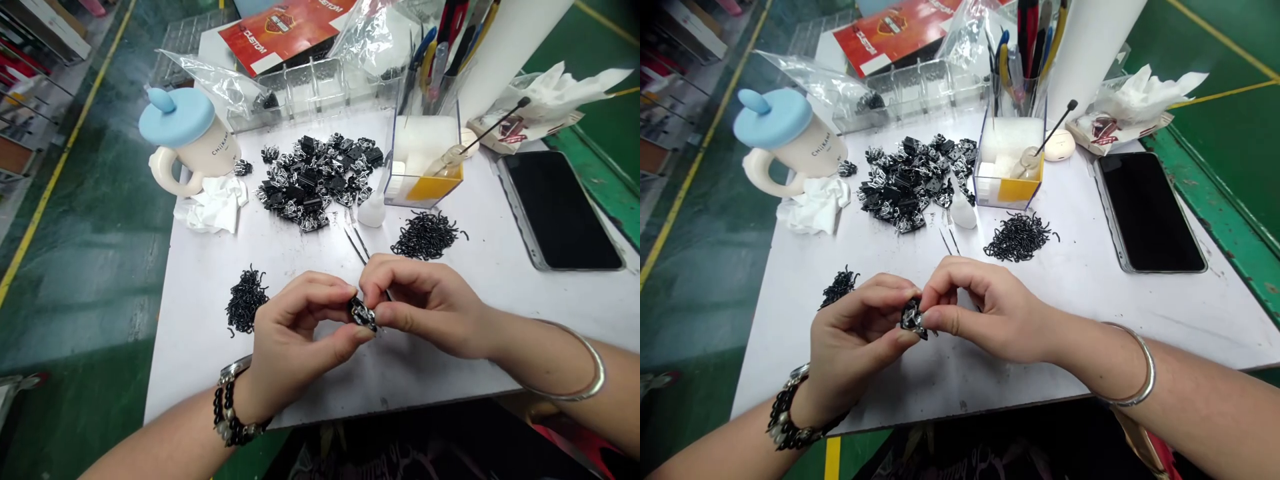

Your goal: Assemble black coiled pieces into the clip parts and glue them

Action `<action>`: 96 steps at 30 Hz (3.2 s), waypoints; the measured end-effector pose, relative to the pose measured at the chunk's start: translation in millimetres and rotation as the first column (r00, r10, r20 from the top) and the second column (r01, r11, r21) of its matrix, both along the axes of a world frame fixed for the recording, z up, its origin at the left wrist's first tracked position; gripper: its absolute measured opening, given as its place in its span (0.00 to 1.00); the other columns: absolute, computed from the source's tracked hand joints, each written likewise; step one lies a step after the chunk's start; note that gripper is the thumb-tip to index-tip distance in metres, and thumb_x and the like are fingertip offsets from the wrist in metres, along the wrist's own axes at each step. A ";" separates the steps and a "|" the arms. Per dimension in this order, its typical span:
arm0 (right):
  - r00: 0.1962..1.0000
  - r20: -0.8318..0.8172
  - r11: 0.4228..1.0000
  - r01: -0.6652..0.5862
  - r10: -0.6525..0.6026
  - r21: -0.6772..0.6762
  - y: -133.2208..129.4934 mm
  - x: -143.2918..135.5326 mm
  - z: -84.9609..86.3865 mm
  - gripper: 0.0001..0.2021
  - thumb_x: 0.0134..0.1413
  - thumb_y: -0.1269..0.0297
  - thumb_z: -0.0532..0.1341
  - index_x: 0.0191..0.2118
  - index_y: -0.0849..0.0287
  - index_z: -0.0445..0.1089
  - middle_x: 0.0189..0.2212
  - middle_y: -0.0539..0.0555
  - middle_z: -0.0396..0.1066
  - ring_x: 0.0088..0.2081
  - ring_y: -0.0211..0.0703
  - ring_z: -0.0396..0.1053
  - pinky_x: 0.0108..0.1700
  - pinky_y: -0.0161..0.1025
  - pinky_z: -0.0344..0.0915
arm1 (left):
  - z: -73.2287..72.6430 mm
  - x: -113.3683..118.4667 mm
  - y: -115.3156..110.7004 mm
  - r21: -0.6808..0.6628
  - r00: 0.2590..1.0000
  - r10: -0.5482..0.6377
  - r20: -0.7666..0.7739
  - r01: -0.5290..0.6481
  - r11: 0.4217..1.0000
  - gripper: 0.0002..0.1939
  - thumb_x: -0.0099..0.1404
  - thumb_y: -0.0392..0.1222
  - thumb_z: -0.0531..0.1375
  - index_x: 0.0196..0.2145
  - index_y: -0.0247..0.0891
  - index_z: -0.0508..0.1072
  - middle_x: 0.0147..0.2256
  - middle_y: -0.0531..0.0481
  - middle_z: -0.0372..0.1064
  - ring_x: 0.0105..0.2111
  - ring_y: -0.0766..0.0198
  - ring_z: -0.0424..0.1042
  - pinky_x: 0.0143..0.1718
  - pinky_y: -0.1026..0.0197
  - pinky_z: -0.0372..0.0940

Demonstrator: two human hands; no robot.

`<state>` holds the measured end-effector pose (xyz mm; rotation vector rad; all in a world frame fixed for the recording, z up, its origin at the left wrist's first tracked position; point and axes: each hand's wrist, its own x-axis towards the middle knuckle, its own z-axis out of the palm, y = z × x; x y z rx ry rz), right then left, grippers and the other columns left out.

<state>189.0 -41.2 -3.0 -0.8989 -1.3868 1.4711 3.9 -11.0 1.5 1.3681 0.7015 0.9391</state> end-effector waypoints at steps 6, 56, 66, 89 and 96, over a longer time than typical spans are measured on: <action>0.996 0.083 0.988 -0.054 0.043 0.143 3.5 3.4 -1.7 0.04 0.60 0.67 0.58 0.35 0.61 0.65 0.32 0.51 0.63 0.33 0.34 0.61 0.37 0.33 0.60 | -2.5 -1.6 -0.4 -0.041 0.999 -0.029 0.017 0.030 0.999 0.15 0.50 0.28 0.68 0.36 0.39 0.77 0.35 0.47 0.70 0.33 0.65 0.73 0.33 0.66 0.73; 0.858 0.374 0.831 0.103 -0.353 0.546 0.9 0.6 0.6 0.05 0.55 0.76 0.57 0.34 0.71 0.70 0.29 0.56 0.68 0.34 0.34 0.63 0.38 0.33 0.62 | -4.1 -0.4 3.9 0.109 0.998 -0.007 -0.069 0.015 0.994 0.18 0.53 0.25 0.65 0.41 0.38 0.76 0.37 0.47 0.69 0.38 0.68 0.71 0.38 0.71 0.71; 0.822 0.409 0.794 0.082 -0.395 0.602 1.1 2.6 2.8 0.05 0.52 0.77 0.58 0.30 0.70 0.71 0.25 0.56 0.68 0.30 0.35 0.62 0.35 0.35 0.61 | -4.4 0.1 2.9 0.157 0.996 -0.008 -0.087 0.022 0.987 0.18 0.52 0.24 0.65 0.40 0.37 0.75 0.37 0.47 0.69 0.37 0.68 0.71 0.37 0.71 0.71; 0.679 0.571 0.651 -0.178 -0.461 0.738 -1.7 11.0 9.4 0.05 0.52 0.76 0.56 0.29 0.66 0.69 0.26 0.56 0.65 0.31 0.41 0.59 0.34 0.41 0.63 | -7.4 -1.2 3.0 0.321 0.981 -0.014 -0.193 0.077 0.944 0.20 0.50 0.26 0.66 0.41 0.37 0.74 0.38 0.44 0.70 0.38 0.61 0.71 0.34 0.63 0.71; 0.705 0.576 0.681 -0.181 -0.413 0.710 -1.9 11.0 12.5 0.06 0.52 0.76 0.56 0.30 0.69 0.71 0.26 0.57 0.65 0.30 0.42 0.58 0.32 0.42 0.61 | -5.8 -2.3 3.5 0.372 0.975 0.012 -0.222 0.073 0.925 0.20 0.49 0.26 0.66 0.41 0.37 0.74 0.37 0.45 0.70 0.37 0.61 0.71 0.35 0.62 0.70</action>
